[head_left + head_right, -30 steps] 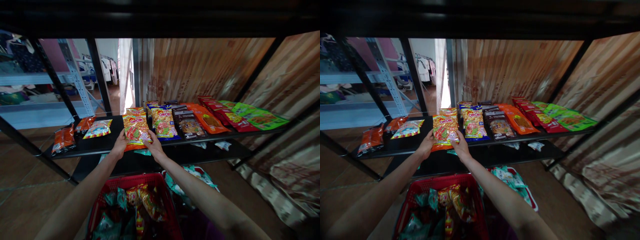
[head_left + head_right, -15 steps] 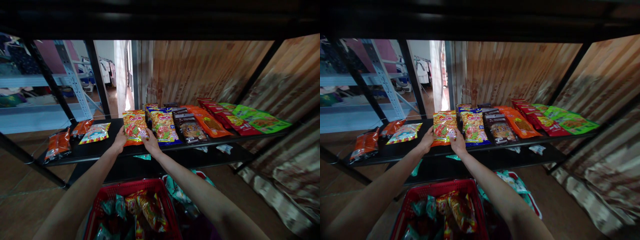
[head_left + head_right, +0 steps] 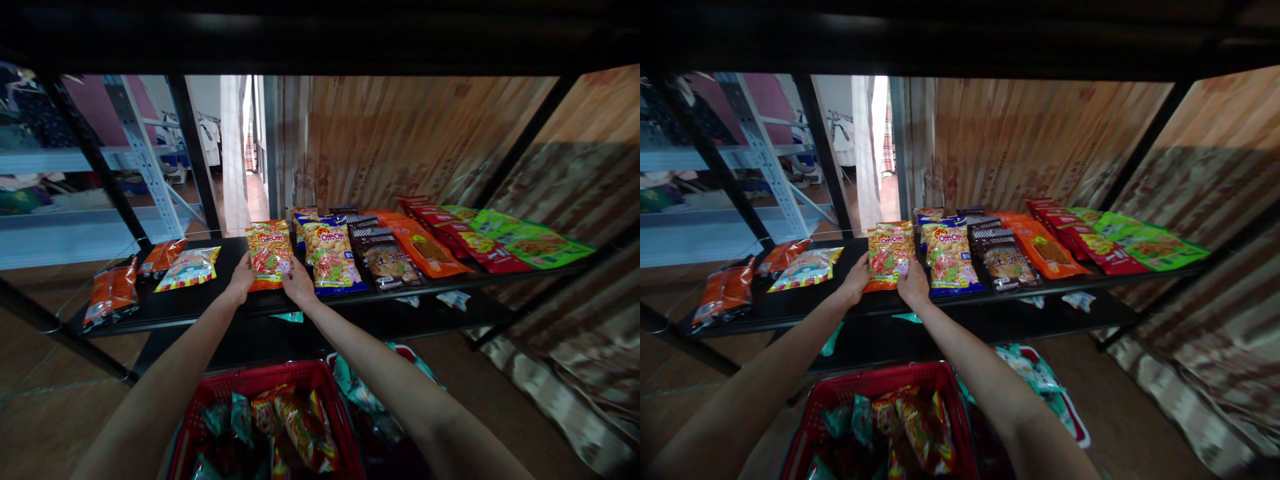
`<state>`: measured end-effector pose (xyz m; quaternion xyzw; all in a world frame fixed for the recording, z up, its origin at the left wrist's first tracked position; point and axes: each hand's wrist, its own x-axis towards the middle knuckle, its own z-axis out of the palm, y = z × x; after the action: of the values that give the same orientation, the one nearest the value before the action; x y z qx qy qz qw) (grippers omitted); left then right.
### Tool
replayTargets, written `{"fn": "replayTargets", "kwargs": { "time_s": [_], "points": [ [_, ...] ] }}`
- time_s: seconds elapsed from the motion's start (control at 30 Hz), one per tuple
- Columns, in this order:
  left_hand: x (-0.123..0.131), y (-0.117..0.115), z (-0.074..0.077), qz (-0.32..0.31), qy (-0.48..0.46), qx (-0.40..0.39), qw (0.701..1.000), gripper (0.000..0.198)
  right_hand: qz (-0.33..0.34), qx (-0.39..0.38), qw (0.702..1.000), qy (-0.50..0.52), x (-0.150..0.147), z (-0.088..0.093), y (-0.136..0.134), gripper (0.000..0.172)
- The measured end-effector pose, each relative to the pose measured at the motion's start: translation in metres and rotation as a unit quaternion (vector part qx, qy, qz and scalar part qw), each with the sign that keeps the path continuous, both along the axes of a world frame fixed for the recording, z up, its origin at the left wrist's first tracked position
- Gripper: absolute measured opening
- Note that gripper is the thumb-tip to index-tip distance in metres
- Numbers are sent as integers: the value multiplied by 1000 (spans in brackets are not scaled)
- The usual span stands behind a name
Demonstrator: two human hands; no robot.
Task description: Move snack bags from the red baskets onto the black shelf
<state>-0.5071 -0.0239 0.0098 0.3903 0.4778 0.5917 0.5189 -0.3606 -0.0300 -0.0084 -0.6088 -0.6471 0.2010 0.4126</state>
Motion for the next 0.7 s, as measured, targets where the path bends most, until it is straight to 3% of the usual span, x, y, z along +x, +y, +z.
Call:
{"fn": "replayTargets", "kwargs": {
  "time_s": [0.33, 0.7],
  "points": [
    [5, 7, -1, 15, 34, 16, 999, 70, -18, -40, 996, -83, -3, 11, -4, 56],
    [-6, 20, -16, 24, 97, 17, 995, 56, -38, -125, 985, -109, -7, 29, 2, 65]
  ]
}}
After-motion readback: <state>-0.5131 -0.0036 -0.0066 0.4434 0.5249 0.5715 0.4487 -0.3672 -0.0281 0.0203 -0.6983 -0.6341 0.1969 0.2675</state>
